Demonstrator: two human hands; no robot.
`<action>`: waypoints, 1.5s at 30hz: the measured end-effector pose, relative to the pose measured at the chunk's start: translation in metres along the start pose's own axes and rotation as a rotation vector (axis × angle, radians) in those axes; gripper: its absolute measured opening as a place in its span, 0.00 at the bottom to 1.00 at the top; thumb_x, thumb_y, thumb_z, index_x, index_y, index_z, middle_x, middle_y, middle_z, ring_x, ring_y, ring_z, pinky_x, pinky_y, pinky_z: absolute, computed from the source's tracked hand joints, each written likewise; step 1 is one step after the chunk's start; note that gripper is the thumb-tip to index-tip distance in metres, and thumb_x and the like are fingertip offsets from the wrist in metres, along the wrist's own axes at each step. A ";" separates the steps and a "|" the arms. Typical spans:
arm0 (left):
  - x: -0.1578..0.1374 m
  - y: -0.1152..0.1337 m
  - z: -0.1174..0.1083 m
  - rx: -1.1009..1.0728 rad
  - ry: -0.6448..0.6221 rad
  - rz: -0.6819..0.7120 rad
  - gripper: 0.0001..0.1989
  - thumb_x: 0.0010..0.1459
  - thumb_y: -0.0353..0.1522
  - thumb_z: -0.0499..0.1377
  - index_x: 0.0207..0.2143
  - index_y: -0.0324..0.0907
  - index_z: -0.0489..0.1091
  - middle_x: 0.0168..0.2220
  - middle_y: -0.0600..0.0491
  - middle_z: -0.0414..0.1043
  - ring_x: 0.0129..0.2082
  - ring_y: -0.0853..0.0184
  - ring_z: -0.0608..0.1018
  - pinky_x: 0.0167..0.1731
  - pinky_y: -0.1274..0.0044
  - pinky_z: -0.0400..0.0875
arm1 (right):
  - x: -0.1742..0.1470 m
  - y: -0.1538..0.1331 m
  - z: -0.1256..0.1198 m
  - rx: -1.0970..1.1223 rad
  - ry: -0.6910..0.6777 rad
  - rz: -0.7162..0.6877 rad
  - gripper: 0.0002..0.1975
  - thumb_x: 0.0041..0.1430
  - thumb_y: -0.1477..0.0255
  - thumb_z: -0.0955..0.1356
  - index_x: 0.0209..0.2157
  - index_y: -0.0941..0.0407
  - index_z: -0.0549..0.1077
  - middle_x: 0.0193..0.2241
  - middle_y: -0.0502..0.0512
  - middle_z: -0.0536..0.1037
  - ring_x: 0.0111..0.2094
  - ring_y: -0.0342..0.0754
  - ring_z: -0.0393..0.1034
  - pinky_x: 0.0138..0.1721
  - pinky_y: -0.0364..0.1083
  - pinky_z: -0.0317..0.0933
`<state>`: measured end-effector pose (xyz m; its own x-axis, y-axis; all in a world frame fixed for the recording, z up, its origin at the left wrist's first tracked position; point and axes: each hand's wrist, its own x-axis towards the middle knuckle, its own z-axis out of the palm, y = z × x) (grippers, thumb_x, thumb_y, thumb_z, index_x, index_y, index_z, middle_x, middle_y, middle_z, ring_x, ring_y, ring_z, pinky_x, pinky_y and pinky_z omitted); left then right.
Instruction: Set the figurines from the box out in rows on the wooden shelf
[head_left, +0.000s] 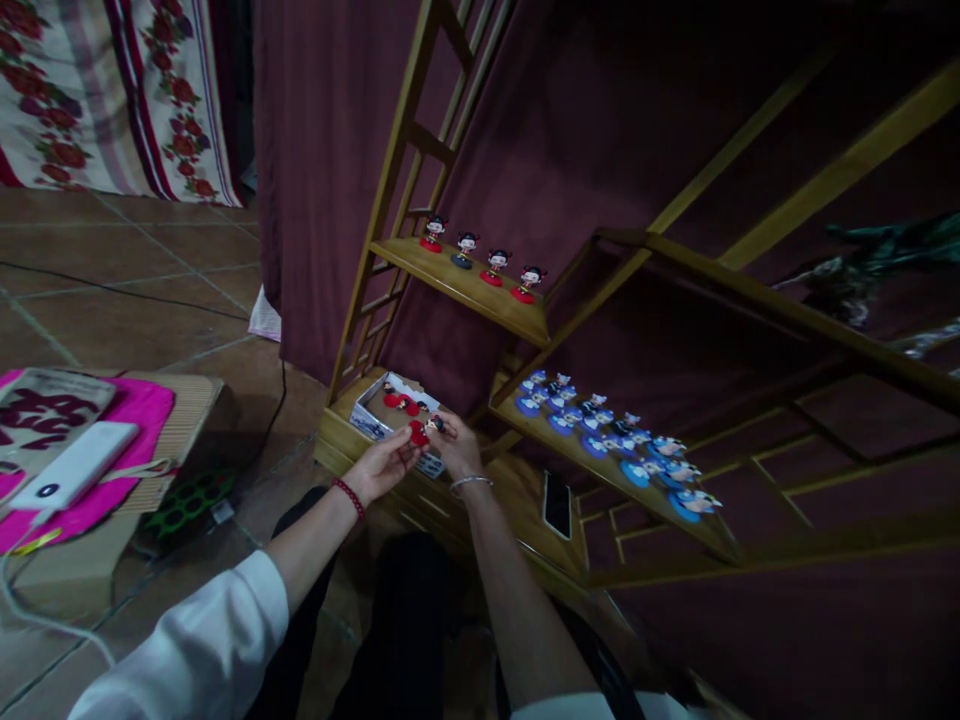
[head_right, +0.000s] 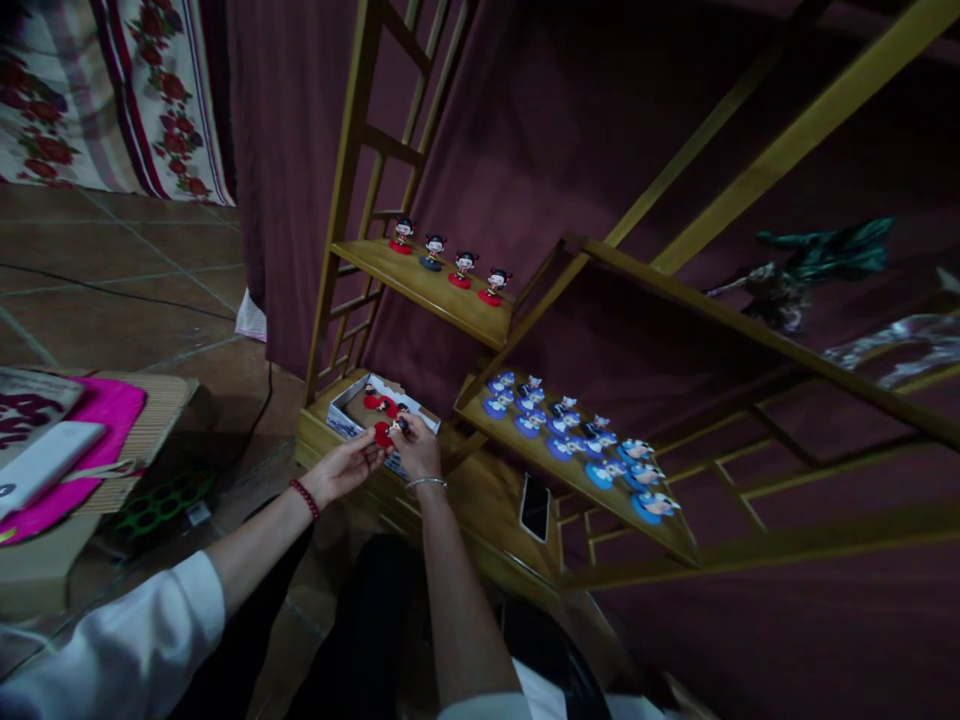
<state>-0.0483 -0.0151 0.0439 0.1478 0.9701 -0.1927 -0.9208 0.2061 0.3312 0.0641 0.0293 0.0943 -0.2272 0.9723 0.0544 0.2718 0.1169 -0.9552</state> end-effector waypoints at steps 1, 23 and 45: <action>0.005 0.001 -0.003 -0.008 -0.005 0.007 0.03 0.53 0.25 0.56 0.31 0.37 0.68 0.30 0.49 0.73 0.32 0.69 0.76 0.31 0.81 0.69 | 0.005 0.004 0.001 -0.011 0.004 -0.005 0.18 0.41 0.69 0.67 0.39 0.57 0.69 0.36 0.54 0.75 0.37 0.46 0.70 0.40 0.45 0.65; -0.022 0.026 0.011 -0.007 -0.121 0.130 0.10 0.52 0.25 0.55 0.39 0.38 0.68 0.35 0.49 0.73 0.35 0.69 0.75 0.39 0.78 0.68 | -0.001 -0.031 0.015 0.108 -0.140 -0.084 0.18 0.41 0.71 0.68 0.38 0.58 0.68 0.35 0.54 0.74 0.31 0.43 0.70 0.33 0.42 0.66; -0.080 0.030 0.053 0.173 -0.229 0.174 0.12 0.52 0.28 0.57 0.41 0.38 0.67 0.35 0.48 0.72 0.31 0.70 0.75 0.32 0.81 0.70 | -0.052 -0.091 -0.006 -0.130 -0.197 -0.366 0.13 0.45 0.71 0.66 0.36 0.57 0.67 0.31 0.50 0.72 0.32 0.41 0.66 0.35 0.42 0.60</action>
<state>-0.0690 -0.0795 0.1179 0.0891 0.9923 0.0862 -0.8671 0.0347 0.4970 0.0564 -0.0312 0.1803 -0.5012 0.8064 0.3137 0.2527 0.4831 -0.8383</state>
